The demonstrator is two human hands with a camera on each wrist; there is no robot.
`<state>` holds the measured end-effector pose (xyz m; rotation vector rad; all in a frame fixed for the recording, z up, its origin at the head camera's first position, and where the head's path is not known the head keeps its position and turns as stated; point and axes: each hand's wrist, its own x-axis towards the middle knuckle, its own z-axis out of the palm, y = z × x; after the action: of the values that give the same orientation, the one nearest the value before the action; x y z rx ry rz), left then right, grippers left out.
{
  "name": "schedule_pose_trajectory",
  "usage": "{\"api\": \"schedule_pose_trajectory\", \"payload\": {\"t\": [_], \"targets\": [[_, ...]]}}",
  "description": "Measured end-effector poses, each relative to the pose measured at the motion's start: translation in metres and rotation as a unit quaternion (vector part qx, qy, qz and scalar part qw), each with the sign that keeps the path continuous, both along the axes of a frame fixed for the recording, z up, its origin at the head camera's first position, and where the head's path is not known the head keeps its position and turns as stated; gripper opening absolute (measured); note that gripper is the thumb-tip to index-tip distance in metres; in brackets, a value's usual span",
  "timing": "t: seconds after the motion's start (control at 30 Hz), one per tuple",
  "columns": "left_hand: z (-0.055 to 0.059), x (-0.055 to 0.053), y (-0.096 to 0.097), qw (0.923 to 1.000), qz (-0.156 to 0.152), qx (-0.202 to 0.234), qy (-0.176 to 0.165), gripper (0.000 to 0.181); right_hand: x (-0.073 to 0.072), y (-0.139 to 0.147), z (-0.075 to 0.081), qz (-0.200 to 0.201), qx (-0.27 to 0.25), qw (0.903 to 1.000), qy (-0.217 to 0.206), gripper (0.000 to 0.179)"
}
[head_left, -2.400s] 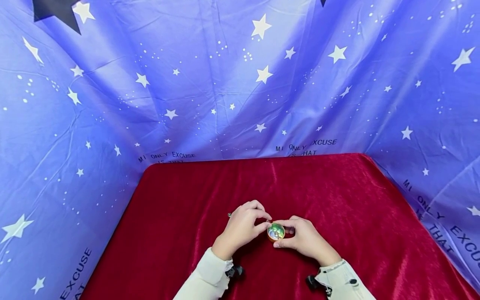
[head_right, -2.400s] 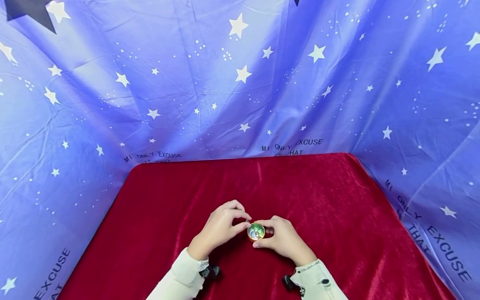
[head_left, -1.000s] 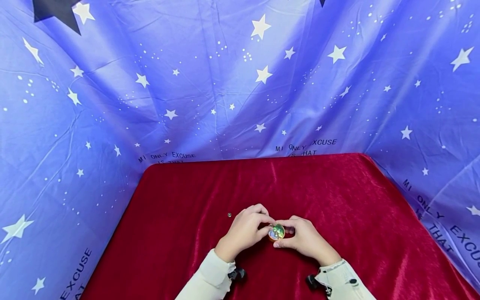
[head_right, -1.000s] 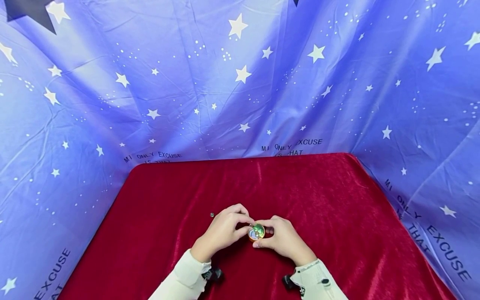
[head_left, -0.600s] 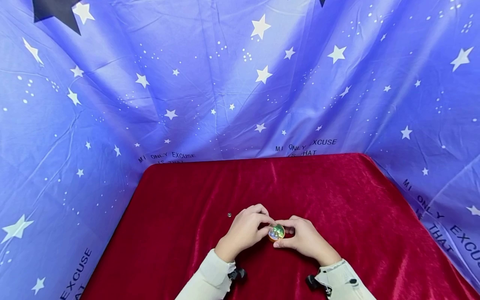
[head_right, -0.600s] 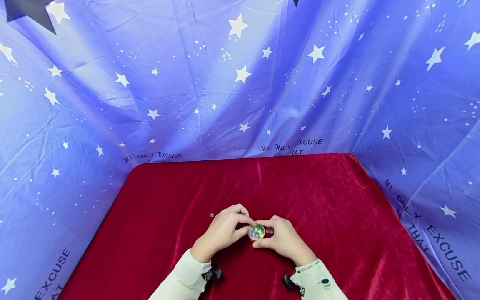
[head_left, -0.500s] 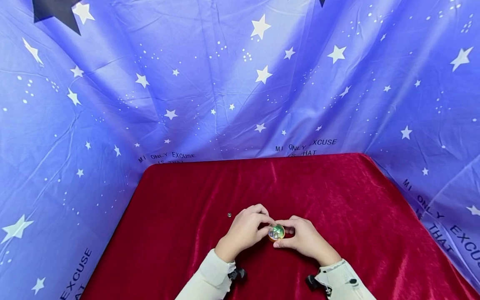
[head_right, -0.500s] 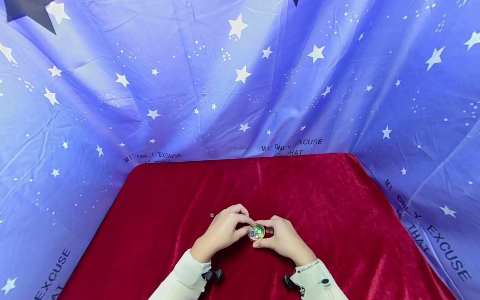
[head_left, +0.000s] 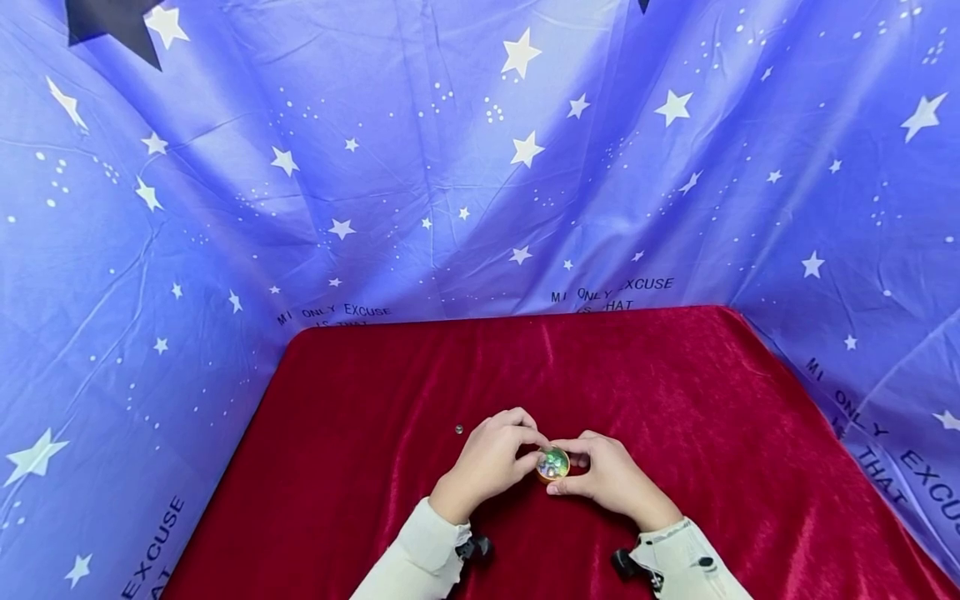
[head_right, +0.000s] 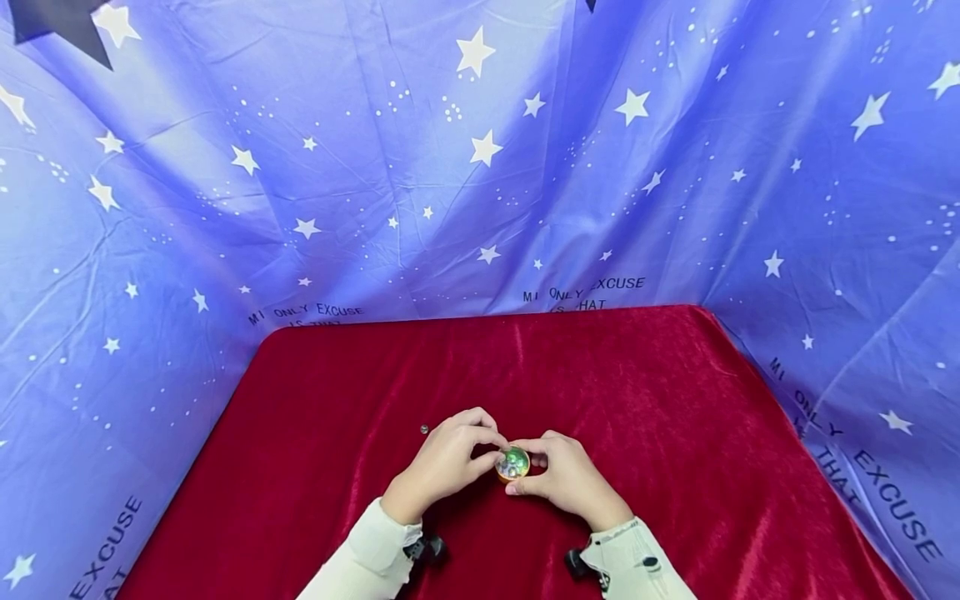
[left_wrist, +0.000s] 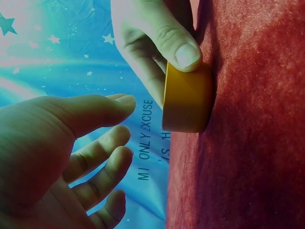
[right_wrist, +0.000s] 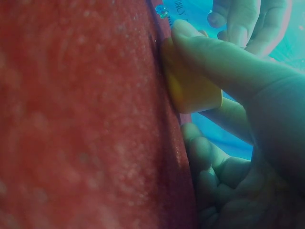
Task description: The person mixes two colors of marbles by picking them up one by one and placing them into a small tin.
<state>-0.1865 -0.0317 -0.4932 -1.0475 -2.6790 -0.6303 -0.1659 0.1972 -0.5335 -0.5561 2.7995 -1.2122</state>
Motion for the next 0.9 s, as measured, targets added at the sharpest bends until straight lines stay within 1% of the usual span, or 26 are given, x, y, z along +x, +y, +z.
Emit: {"api": "schedule_pose_trajectory", "payload": {"t": [0.2,0.4,0.57,0.7,0.9], "targets": [[0.002,0.000,-0.001,1.0000,0.004,-0.003,-0.003,0.014,0.000,-0.001,0.000,-0.002,-0.001,1.0000,0.000,0.057],[0.003,-0.001,-0.003,1.0000,0.005,0.000,0.006,0.013,0.000,0.000,0.000,0.000,-0.005,1.0000,0.002,0.056],[0.003,-0.003,-0.007,0.9999,0.007,0.001,0.012,0.012,0.000,-0.001,0.000,-0.007,-0.001,1.0000,-0.003,0.055],[0.003,-0.003,-0.010,0.9999,0.015,0.001,0.009,0.013,0.000,-0.001,0.000,-0.009,0.000,1.0000,-0.004,0.056],[0.005,-0.004,-0.019,0.9996,0.026,0.004,-0.007,0.012,0.000,-0.001,0.000,-0.010,0.000,0.9999,-0.006,0.056]]}}
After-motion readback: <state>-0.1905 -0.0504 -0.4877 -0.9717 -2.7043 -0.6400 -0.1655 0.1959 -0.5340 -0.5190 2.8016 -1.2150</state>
